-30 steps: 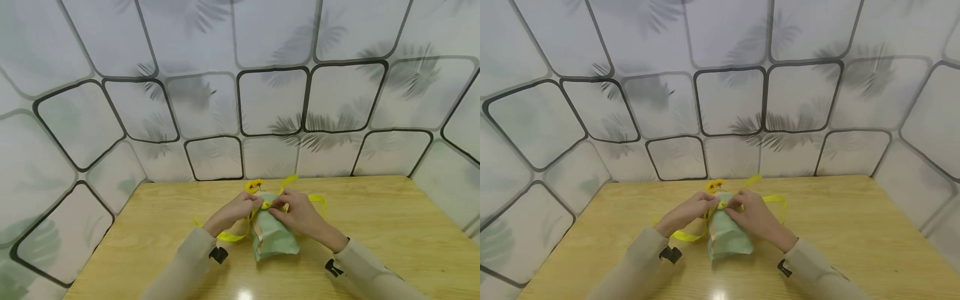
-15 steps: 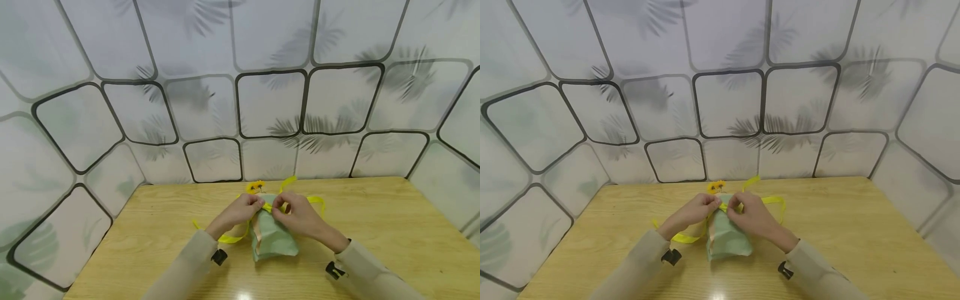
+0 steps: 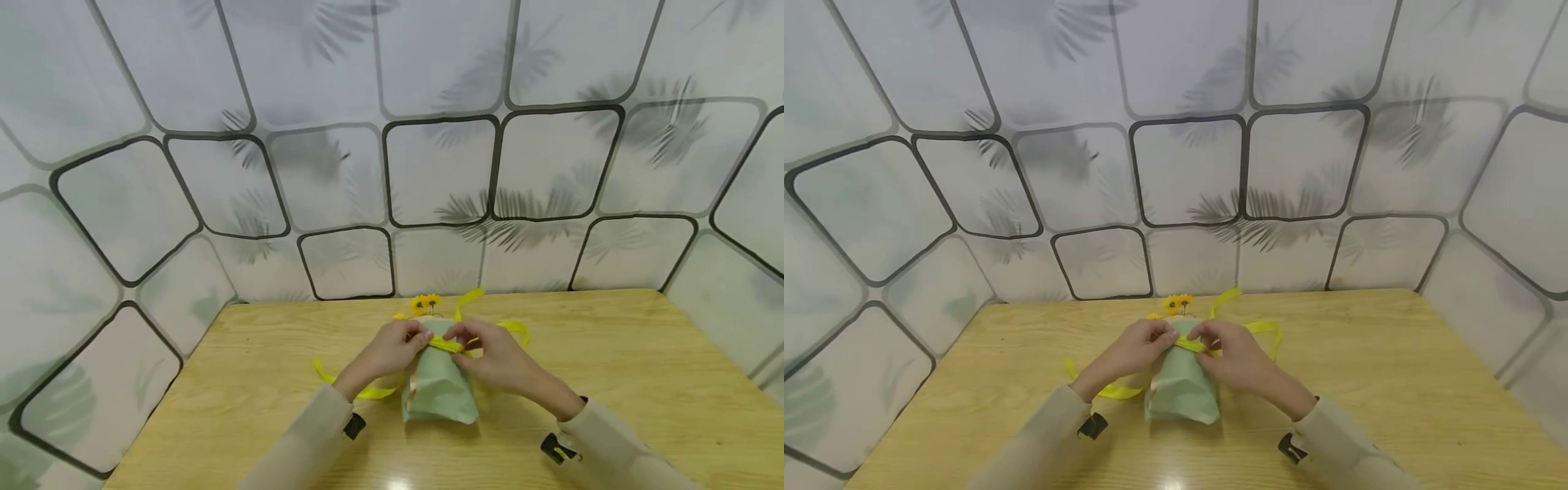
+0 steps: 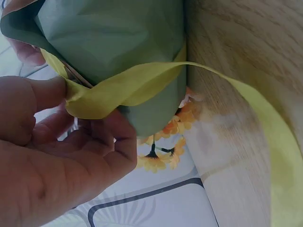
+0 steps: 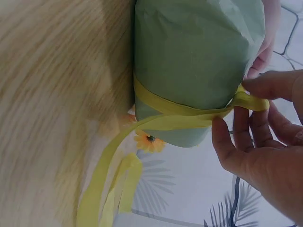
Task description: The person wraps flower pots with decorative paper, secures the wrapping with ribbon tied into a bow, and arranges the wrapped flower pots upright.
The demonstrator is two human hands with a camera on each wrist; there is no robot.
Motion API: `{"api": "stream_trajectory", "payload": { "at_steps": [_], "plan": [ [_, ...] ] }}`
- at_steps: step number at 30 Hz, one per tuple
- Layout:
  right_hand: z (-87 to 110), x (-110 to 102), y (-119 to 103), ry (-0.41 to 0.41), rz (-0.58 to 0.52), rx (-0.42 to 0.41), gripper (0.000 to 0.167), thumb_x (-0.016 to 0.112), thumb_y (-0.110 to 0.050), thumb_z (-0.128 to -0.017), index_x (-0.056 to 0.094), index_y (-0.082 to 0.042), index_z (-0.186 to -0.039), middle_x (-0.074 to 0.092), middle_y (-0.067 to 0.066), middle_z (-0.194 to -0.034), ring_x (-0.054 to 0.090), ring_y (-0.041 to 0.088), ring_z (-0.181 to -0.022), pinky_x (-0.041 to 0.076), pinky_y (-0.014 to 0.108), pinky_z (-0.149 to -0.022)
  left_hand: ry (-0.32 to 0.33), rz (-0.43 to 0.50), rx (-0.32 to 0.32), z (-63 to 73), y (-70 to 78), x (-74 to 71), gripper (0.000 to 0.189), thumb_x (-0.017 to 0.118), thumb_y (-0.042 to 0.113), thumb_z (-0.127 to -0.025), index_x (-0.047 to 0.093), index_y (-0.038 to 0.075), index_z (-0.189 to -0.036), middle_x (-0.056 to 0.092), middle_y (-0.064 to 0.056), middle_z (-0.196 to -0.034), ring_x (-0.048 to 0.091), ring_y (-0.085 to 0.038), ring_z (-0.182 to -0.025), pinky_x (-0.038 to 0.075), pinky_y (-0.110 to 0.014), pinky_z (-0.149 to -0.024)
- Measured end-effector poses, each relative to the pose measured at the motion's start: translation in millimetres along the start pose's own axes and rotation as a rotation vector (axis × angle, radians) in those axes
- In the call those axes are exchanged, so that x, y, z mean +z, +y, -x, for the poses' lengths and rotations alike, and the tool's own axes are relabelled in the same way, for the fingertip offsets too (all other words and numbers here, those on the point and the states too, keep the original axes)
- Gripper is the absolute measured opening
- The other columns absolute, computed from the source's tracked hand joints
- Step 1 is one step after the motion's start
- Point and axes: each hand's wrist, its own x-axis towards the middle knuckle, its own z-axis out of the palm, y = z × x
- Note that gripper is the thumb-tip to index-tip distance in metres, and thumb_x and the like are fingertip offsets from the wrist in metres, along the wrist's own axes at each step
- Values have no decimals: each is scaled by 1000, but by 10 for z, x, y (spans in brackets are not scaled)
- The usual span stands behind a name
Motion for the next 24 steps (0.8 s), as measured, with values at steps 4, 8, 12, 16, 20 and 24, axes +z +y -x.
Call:
{"api": "stream_trajectory", "payload": {
  "at_steps": [4, 8, 12, 16, 20, 24],
  "plan": [
    [44, -6, -25, 20, 2, 19, 31, 66, 9, -85, 67, -6, -112, 61, 2, -88, 55, 9, -77, 57, 31, -71, 34, -17, 25, 51, 8, -12, 21, 56, 24, -107, 74, 14, -103, 71, -1, -94, 59, -10, -76, 49, -24, -65],
    [119, -118, -48, -28, 48, 57, 34, 66, 4, -83, 67, -7, -114, 60, -2, -86, 51, 4, -70, 47, 23, -62, 81, -45, 69, 76, 38, 15, 15, 62, 23, -104, 75, 17, -99, 70, 3, -90, 56, -8, -71, 49, -23, -61],
    [177, -221, -18, -76, 128, 26, 27, 68, -2, -86, 69, -9, -112, 71, -2, -92, 52, -3, -68, 46, 21, -59, 121, -104, 130, 106, 59, 51, 10, 67, 21, -101, 75, 19, -95, 70, 5, -89, 55, -6, -70, 48, -21, -61],
    [213, -250, 36, -97, 151, 21, 13, 70, -9, -91, 72, -14, -104, 71, -6, -87, 54, -4, -69, 47, 21, -59, 147, -150, 148, 136, 50, 63, 10, 67, 21, -101, 74, 18, -94, 71, 4, -90, 56, -4, -70, 48, -20, -62],
    [246, -296, 52, -129, 112, 59, 8, 74, -16, -93, 72, -17, -101, 62, -10, -81, 51, -1, -70, 49, 24, -63, 151, -160, 146, 149, 44, 63, 10, 67, 23, -101, 74, 18, -95, 71, 4, -89, 58, -3, -72, 49, -19, -64],
    [259, -321, 78, -113, 68, 76, 16, 76, -12, -92, 70, -14, -106, 65, -3, -88, 50, 2, -73, 48, 24, -66, 151, -167, 147, 151, 62, 62, 10, 68, 23, -100, 74, 18, -95, 71, 3, -89, 58, -3, -72, 50, -19, -66]
  ]
}}
